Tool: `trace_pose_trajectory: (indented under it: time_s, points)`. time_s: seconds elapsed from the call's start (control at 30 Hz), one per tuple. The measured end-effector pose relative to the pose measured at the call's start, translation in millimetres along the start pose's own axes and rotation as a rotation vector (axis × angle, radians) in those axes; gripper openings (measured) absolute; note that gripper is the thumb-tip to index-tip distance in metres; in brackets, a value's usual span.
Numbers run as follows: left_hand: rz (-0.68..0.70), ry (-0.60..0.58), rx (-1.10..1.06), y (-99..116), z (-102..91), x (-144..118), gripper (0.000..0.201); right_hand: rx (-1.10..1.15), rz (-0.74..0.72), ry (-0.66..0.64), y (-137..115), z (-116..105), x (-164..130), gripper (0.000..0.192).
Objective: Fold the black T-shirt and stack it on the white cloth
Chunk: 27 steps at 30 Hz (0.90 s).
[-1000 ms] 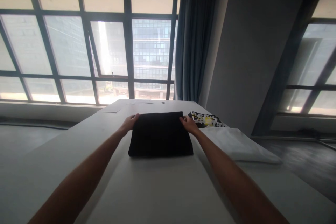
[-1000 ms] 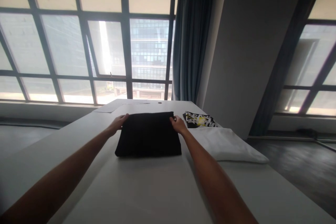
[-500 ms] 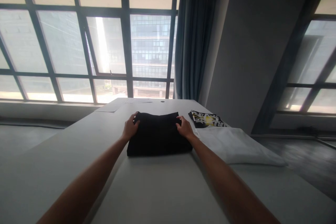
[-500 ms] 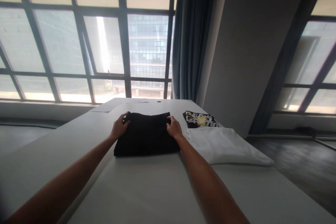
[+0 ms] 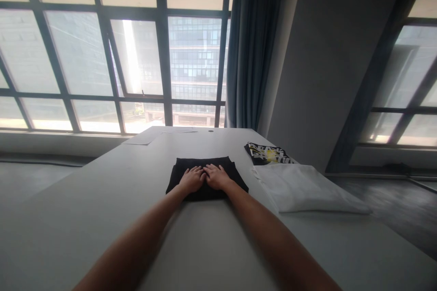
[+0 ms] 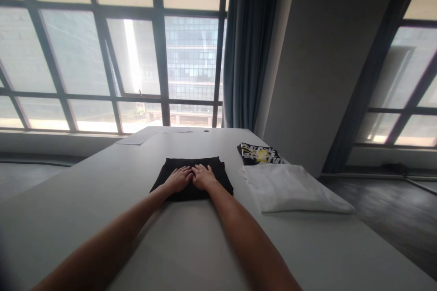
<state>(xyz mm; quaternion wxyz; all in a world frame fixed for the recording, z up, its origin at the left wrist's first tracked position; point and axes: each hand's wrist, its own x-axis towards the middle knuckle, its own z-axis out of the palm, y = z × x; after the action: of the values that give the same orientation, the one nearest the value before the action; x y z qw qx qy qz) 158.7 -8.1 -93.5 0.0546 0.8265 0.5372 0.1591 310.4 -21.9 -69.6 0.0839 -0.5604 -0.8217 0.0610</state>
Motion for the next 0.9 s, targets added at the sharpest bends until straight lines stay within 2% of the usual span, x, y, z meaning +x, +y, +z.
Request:
trace_pose_trajectory:
  time_s: [0.07,0.13,0.3,0.43,0.6,0.73,0.8,0.9]
  points:
    - [-0.057,-0.025,0.012,-3,6.4,-3,0.055,0.02,0.041,-0.048,5,10,1,0.056]
    - [-0.132,-0.024,0.034,-11,7.3,-6,0.062,0.033,0.071,-0.042,13,16,-1,0.061]
    - [-0.315,-0.037,0.021,-35,-4.8,-9,0.081,0.056,0.172,-0.014,37,17,-6,0.077]
    - [-0.432,-0.026,0.002,-53,-8.9,-9,0.082,0.067,0.292,0.011,53,19,-10,0.083]
    - [-0.503,0.002,0.007,-70,-8.8,-10,0.083,0.079,0.446,-0.007,67,16,-19,0.092]
    - [-0.506,-0.031,0.099,-66,-17.6,3,0.079,0.017,0.465,-0.06,62,-1,-13,0.089]
    - [-0.424,0.005,0.146,-56,-19.7,18,0.072,-0.032,0.424,-0.044,53,-9,1,0.081]
    - [-0.292,0.039,0.119,-43,-12.2,43,0.066,-0.037,0.276,-0.003,42,-13,28,0.074]
